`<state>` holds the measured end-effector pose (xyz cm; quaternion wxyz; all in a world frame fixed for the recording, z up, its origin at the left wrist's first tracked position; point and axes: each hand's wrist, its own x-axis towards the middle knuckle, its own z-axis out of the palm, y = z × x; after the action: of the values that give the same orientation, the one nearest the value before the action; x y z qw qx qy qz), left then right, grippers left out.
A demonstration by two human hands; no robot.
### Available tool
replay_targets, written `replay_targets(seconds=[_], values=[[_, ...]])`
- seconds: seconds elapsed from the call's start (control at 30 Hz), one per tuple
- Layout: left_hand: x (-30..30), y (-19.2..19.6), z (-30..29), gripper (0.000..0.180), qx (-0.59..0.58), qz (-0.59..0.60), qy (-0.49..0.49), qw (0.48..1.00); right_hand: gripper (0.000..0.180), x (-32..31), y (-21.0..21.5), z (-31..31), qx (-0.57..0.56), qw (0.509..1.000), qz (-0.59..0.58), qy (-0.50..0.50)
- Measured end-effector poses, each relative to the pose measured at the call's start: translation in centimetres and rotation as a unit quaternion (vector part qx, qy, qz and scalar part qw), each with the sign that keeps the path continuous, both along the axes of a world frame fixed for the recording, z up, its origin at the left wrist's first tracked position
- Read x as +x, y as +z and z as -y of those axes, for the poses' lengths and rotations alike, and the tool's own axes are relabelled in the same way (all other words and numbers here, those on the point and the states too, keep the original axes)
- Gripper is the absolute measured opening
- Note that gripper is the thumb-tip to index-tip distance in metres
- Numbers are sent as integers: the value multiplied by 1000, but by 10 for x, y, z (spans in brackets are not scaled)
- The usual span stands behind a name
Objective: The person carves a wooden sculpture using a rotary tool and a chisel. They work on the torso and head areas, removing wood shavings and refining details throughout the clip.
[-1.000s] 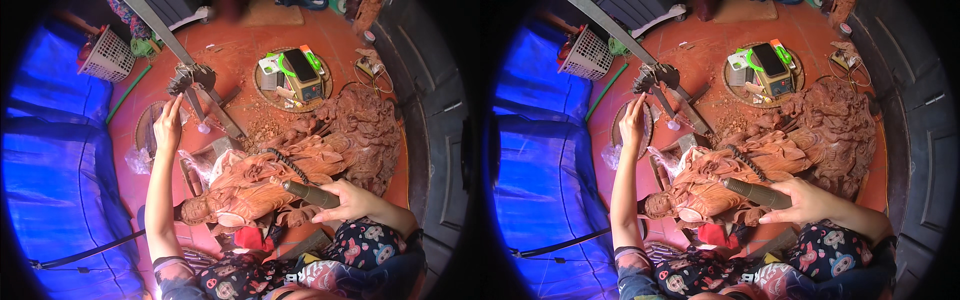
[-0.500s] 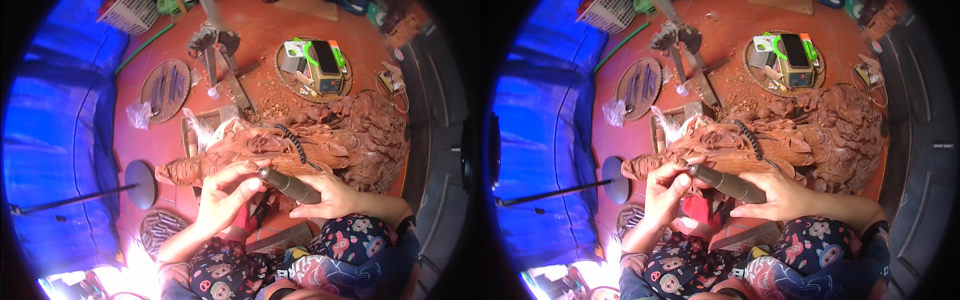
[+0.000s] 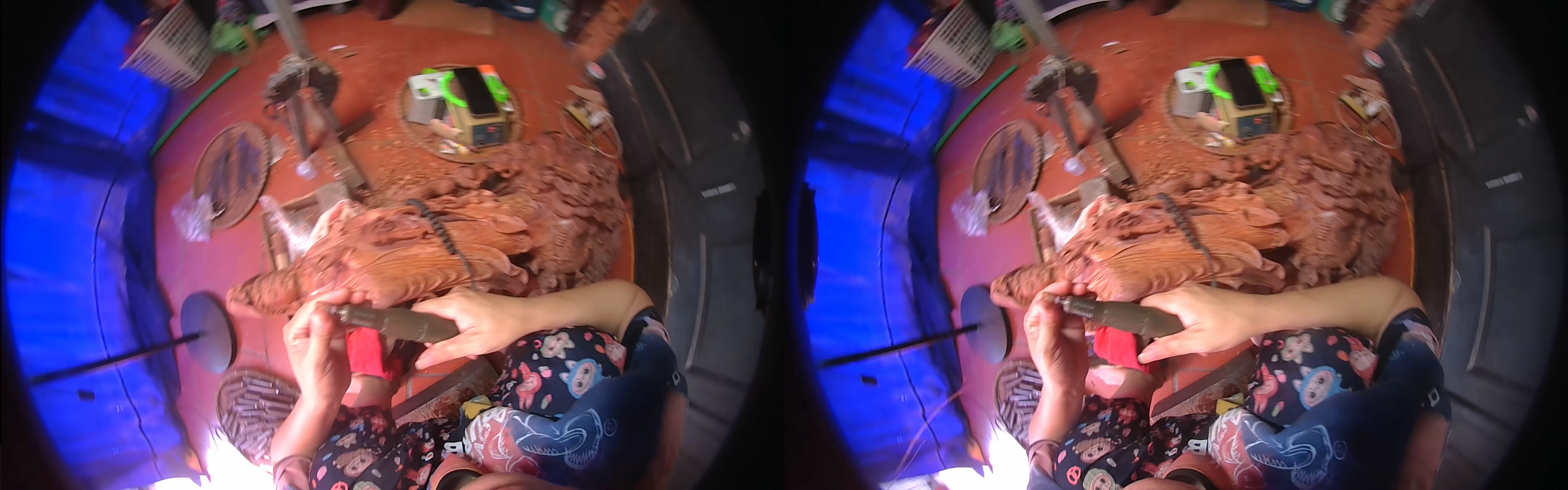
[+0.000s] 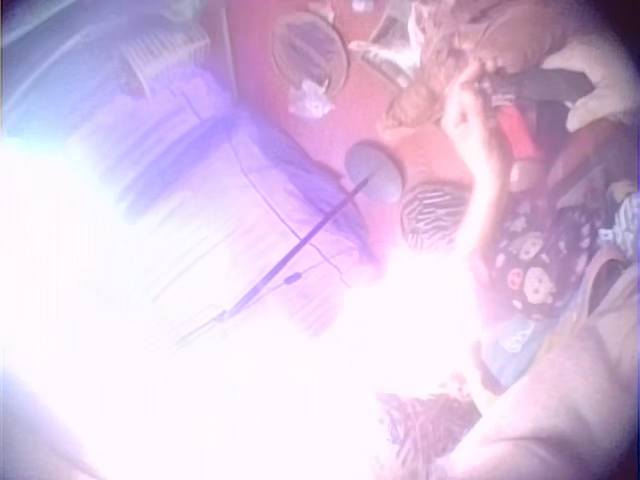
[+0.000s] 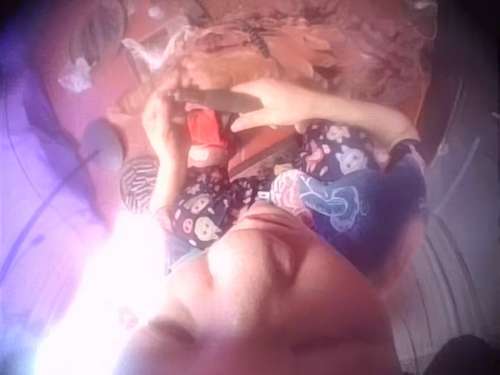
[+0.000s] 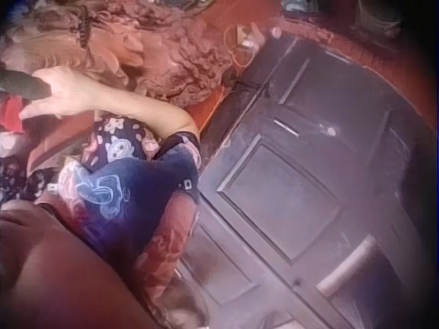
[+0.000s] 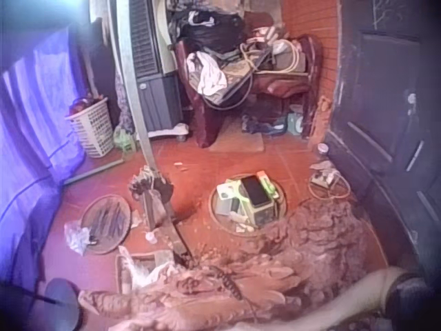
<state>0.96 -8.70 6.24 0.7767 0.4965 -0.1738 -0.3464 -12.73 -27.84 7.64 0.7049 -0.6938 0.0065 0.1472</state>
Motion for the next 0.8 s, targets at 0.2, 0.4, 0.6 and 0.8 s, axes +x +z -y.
replay_targets(seconds=[0.2,0.4,0.6,0.8], values=[[-4,1,-6,45,39,26,-56,997,51,0,-3,-6,-25,999,44,-8],[1,-1,-13,24,-46,74,-64,994,42,13,1,-9,199,961,-135,138],[11,12,-17,38,-29,-18,-26,999,37,49,20,25,-104,979,99,146],[23,20,-40,41,-23,-9,83,996,20,94,-54,220,-708,685,167,-36]])
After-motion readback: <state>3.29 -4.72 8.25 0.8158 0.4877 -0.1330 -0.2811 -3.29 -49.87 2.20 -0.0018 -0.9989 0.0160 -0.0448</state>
